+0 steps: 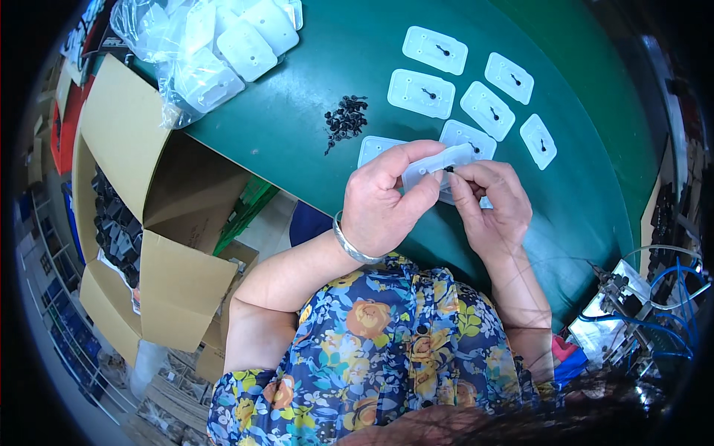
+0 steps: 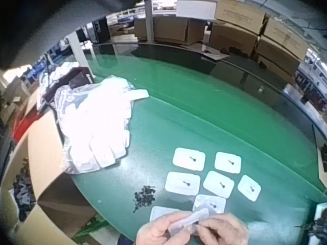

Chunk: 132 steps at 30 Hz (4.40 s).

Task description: The person inserts small black components into white plastic casings by hand. They then use a handheld pneumatic tool to secure the components into the casings. The person handles the items one at a time, placing the finished units on the table.

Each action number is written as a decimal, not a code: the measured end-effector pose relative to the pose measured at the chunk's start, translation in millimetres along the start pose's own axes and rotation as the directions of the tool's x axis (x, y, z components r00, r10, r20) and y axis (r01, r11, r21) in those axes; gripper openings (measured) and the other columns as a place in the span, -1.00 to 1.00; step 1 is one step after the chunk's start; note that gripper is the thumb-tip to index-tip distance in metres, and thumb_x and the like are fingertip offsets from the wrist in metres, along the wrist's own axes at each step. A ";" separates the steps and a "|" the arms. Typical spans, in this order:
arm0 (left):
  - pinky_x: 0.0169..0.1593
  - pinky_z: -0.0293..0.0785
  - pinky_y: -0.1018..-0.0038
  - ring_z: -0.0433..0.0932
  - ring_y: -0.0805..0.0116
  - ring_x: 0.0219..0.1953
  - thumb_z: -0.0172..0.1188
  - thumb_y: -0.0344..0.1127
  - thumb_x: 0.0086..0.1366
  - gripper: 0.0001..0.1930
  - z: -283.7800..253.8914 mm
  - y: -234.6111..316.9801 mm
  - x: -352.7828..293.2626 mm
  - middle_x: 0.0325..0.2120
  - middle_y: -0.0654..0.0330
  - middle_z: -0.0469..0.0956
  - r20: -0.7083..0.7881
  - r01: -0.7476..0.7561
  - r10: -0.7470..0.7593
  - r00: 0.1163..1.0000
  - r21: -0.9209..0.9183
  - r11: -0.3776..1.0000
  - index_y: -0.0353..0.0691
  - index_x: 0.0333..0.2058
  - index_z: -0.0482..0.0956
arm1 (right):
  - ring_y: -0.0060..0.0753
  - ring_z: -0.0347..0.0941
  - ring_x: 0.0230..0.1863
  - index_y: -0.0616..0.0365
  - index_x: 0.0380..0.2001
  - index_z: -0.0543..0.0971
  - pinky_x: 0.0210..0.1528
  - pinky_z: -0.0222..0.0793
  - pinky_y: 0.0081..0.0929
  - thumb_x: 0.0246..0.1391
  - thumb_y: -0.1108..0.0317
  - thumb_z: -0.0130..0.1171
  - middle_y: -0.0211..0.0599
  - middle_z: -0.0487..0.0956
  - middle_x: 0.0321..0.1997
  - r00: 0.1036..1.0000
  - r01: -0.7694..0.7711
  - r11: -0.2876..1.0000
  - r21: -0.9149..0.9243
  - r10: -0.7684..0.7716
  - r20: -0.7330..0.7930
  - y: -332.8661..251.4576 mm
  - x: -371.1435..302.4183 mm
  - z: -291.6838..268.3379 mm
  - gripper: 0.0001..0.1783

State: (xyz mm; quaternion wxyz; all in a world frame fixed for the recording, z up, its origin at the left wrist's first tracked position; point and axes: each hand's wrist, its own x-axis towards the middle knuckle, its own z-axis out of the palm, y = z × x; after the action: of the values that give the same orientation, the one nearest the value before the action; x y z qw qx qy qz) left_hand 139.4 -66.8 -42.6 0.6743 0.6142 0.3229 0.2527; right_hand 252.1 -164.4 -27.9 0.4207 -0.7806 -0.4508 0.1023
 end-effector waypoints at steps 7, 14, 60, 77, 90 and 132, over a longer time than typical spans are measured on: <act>-0.19 0.44 0.64 0.47 0.59 -0.24 0.10 -0.54 0.19 -0.66 -8.5 10.4 -0.6 -0.21 0.24 0.51 0.206 0.228 -0.216 0.954 -0.033 0.973 -0.30 -0.02 0.44 | -0.21 0.47 -0.43 0.14 -0.39 0.49 -0.46 0.39 -0.38 -0.14 0.48 0.26 -0.29 0.50 -0.41 0.981 0.172 0.975 -0.138 -0.156 0.119 6.7 6.2 -12.3 -0.81; -0.49 0.36 0.69 0.35 0.72 -0.59 0.14 -0.45 0.13 -0.68 -0.5 3.9 -4.3 -0.47 0.34 0.53 0.108 0.118 -0.110 0.988 -0.075 0.990 -0.26 -0.09 0.51 | -0.21 0.46 -0.46 0.16 -0.41 0.48 -0.47 0.39 -0.36 -0.12 0.47 0.25 -0.28 0.49 -0.43 0.972 0.187 0.963 -0.195 -0.152 0.182 0.6 7.3 -18.4 -0.83; -0.06 0.39 0.26 0.51 0.05 -0.18 0.21 -0.22 0.09 -0.71 -127.1 35.3 244.2 -0.31 0.02 0.56 0.310 -0.313 0.581 0.753 0.945 -0.098 -0.26 -0.25 0.50 | -0.14 0.27 0.12 0.14 -0.05 0.48 0.17 0.19 -0.32 -0.27 0.31 0.36 -0.21 0.44 0.04 0.978 0.025 0.904 -0.426 0.067 0.198 63.7 146.2 -24.1 -0.40; -0.23 0.46 0.29 0.55 0.12 -0.31 0.10 -0.29 0.10 -0.87 -118.2 31.7 282.6 -0.40 0.10 0.54 0.415 -0.395 0.470 0.779 0.907 -0.146 -0.16 -0.38 0.51 | -0.14 0.39 -0.06 0.14 -0.24 0.57 0.00 0.30 -0.33 -0.15 0.42 0.26 -0.24 0.54 -0.15 0.941 0.285 0.939 -0.191 -0.236 0.244 0.5 103.8 0.8 -0.70; -0.14 0.42 0.22 0.51 -0.04 -0.23 0.08 -0.30 0.18 -0.75 -97.4 85.1 136.1 -0.32 -0.09 0.54 0.041 -0.398 0.595 0.803 0.779 0.484 -0.32 -0.22 0.49 | -0.23 0.47 -0.29 0.09 -0.36 0.57 -0.28 0.41 -0.39 -0.08 0.44 0.18 -0.34 0.50 -0.34 0.802 0.416 0.909 -0.030 -0.351 0.484 -3.1 104.4 46.5 -0.86; -0.15 0.43 0.61 0.46 0.57 -0.24 0.06 -0.51 0.23 -0.74 -28.4 16.5 5.1 -0.25 0.25 0.51 0.042 0.129 -0.122 0.992 -0.398 0.909 -0.34 -0.08 0.43 | -0.53 0.34 -0.68 0.14 -0.57 0.51 -0.69 0.25 -0.61 -0.18 0.45 0.34 -0.41 0.43 -0.61 0.992 0.125 0.992 -0.019 -0.126 -0.013 -19.2 33.9 25.6 -0.84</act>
State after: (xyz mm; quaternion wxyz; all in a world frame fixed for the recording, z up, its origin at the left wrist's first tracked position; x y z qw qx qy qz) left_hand 122.5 -42.2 -27.9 0.8027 0.4437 0.2979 0.2646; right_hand 245.8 -118.6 -22.1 0.4224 -0.7552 -0.4969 0.0659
